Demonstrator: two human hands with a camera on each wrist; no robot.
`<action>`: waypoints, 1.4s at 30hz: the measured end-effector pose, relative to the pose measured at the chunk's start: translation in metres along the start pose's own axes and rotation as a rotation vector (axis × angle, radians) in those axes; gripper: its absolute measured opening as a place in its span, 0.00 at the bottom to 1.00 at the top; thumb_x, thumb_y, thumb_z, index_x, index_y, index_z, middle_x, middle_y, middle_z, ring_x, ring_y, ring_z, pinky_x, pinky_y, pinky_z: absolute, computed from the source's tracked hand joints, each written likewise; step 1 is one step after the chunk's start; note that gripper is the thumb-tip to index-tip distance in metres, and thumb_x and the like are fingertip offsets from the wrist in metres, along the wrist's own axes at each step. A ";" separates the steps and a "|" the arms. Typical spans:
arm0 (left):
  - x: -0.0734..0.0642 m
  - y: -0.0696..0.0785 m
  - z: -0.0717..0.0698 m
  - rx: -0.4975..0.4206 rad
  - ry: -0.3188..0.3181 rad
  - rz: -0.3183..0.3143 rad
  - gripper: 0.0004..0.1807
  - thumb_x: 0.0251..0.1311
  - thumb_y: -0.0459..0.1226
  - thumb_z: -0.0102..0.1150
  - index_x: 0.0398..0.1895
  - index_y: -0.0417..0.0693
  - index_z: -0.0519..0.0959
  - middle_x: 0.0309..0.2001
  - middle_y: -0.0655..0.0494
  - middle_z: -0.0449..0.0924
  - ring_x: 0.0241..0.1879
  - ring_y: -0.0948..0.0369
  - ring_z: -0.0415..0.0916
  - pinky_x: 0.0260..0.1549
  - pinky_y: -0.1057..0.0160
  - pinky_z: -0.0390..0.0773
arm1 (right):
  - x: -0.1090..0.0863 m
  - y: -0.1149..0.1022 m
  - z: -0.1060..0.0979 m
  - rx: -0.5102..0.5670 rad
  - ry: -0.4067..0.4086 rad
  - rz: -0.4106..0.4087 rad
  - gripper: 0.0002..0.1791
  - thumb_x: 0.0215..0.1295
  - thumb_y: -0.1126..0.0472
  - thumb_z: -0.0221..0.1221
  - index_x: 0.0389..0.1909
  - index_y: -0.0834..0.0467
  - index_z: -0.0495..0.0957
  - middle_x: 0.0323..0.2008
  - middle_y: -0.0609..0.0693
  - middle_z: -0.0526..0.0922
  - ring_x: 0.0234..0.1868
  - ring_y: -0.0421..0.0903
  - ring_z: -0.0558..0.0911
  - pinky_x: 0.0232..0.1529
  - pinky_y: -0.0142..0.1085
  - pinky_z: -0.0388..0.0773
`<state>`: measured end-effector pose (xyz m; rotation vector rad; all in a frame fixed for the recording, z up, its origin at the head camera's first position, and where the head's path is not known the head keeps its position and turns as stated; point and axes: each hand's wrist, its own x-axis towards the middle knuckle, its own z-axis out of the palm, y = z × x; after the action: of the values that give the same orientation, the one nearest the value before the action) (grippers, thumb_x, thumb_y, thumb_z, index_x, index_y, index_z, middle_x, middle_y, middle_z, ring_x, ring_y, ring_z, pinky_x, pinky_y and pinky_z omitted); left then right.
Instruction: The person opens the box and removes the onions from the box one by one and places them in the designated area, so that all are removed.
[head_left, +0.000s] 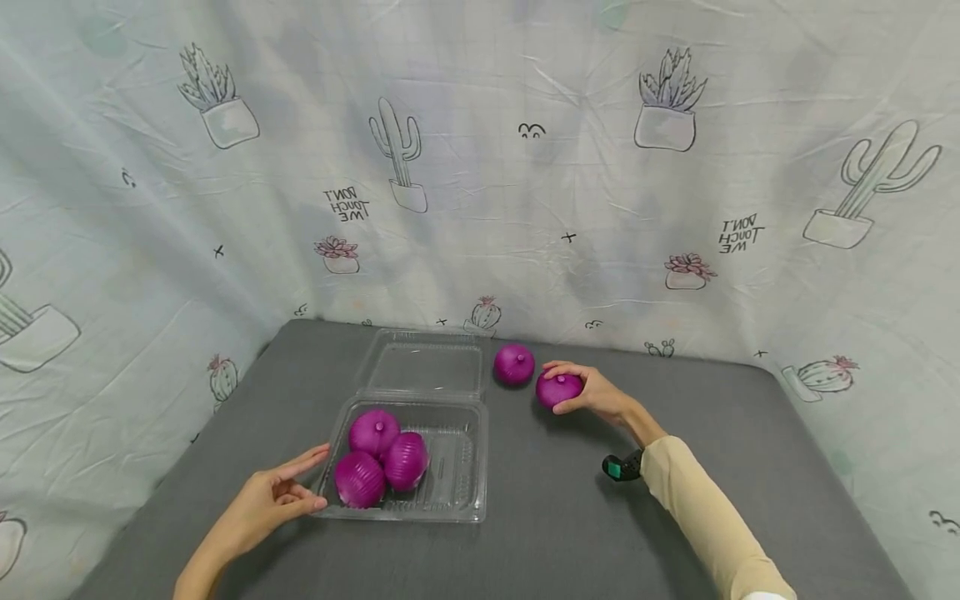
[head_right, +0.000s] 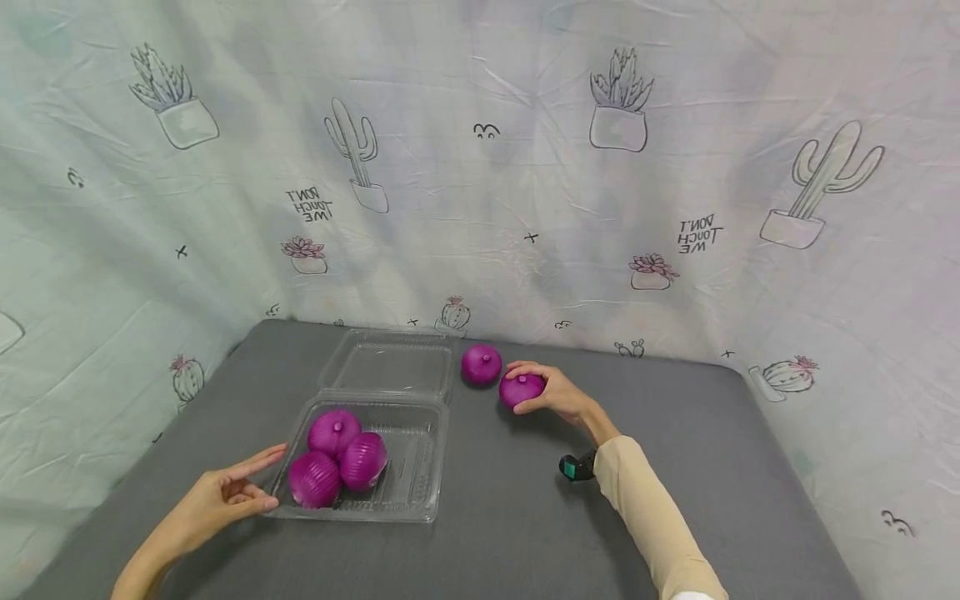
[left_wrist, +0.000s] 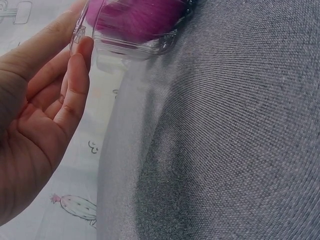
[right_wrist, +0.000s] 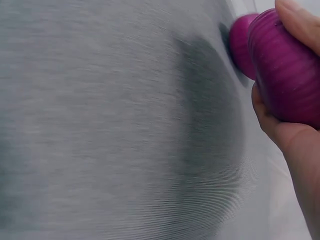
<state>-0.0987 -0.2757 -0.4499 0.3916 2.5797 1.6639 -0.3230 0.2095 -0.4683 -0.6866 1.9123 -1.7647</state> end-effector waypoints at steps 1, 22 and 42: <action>0.000 -0.001 0.000 -0.004 -0.004 0.002 0.34 0.55 0.31 0.66 0.65 0.30 0.65 0.60 0.84 0.66 0.28 0.64 0.79 0.27 0.67 0.76 | 0.003 -0.001 -0.001 0.002 0.006 0.007 0.30 0.46 0.75 0.70 0.53 0.69 0.74 0.68 0.68 0.57 0.62 0.55 0.66 0.52 0.41 0.73; 0.000 -0.005 -0.001 -0.026 0.008 0.031 0.33 0.55 0.28 0.66 0.64 0.27 0.66 0.62 0.82 0.66 0.29 0.62 0.80 0.29 0.67 0.78 | 0.047 0.000 -0.015 -0.088 0.153 0.114 0.33 0.48 0.76 0.69 0.59 0.68 0.72 0.70 0.63 0.58 0.68 0.58 0.60 0.54 0.38 0.71; 0.002 -0.002 0.002 -0.027 0.006 0.046 0.34 0.54 0.28 0.66 0.63 0.25 0.65 0.62 0.81 0.66 0.28 0.64 0.80 0.27 0.67 0.78 | 0.030 0.012 -0.038 -0.207 0.206 0.125 0.41 0.46 0.72 0.72 0.64 0.65 0.68 0.67 0.61 0.64 0.62 0.59 0.66 0.57 0.46 0.68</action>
<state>-0.1003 -0.2748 -0.4525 0.4483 2.5684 1.7150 -0.3708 0.2208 -0.4772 -0.4564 2.2471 -1.6288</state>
